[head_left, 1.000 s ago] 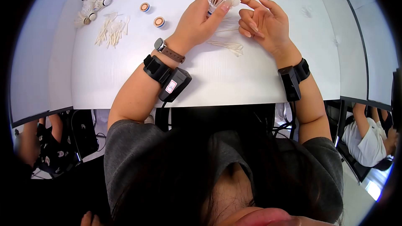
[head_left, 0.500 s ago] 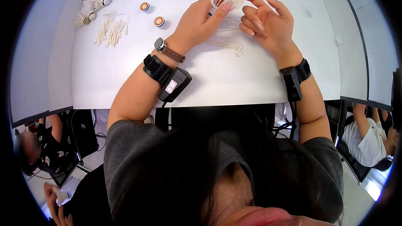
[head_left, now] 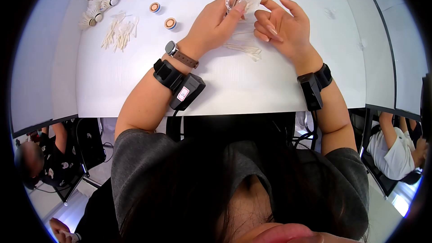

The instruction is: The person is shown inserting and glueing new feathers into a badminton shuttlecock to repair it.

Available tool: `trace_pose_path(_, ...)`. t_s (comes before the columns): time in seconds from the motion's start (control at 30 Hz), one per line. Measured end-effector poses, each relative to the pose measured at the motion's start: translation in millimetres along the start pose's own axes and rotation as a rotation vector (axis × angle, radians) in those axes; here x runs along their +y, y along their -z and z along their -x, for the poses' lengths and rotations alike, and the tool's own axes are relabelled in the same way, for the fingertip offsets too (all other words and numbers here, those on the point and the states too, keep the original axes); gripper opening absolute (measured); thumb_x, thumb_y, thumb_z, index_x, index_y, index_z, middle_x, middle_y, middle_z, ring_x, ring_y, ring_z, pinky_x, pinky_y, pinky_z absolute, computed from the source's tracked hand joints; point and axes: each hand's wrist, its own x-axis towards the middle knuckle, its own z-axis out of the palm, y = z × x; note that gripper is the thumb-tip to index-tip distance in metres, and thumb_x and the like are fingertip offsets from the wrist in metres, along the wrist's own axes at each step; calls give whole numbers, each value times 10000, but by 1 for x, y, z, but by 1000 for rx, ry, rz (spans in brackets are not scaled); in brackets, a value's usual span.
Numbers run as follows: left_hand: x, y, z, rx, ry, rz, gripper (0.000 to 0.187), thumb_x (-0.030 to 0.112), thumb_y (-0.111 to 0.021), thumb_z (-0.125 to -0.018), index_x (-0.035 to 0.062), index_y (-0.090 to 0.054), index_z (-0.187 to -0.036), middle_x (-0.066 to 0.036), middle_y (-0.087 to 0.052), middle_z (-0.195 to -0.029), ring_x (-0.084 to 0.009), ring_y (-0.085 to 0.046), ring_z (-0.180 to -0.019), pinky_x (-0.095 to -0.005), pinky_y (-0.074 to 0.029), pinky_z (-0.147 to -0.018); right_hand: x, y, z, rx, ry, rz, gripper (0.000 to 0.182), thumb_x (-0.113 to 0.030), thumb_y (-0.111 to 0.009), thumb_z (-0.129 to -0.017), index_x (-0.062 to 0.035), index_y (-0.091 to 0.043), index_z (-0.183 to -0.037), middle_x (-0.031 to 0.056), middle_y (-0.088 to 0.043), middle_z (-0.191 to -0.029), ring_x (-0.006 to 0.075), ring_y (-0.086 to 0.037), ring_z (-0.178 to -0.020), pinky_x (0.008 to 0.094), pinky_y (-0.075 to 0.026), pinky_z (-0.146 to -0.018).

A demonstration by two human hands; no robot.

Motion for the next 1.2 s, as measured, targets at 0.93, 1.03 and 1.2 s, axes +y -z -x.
trace_pose_path(0.93, 2, 3, 1, -14, 12, -74, 351, 289, -445, -1060, -21, -559, -1180, -76, -637, -890, -136, -563, -780, -269, -469, -747, -7, 4, 2, 90, 73, -104, 551, -430, -365, -1000, 31, -516, -1262, 8, -387, -587, 116, -304, -491, 284, -374, -616)
trace_pose_path(1.03, 3, 0, -1, 26, -18, -42, 359, 320, -454, -1047, -11, -579, -1106, -95, -621, -835, -184, -555, -720, -307, -460, -694, -3, -1, 1, 68, 47, 18, 526, -417, -366, -1007, 26, -520, -1246, 37, -436, -587, 127, -313, -475, 290, -406, -616)
trace_pose_path(1.2, -2, -2, 0, 63, -84, 3, 401, 347, -406, -1063, -7, -594, -1049, -118, -611, -837, -227, -568, -746, -334, -466, -716, -1, -4, 0, 78, 29, 124, 479, -415, -403, -1000, 1, -555, -1184, 62, -467, -576, 140, -318, -446, 286, -426, -603)
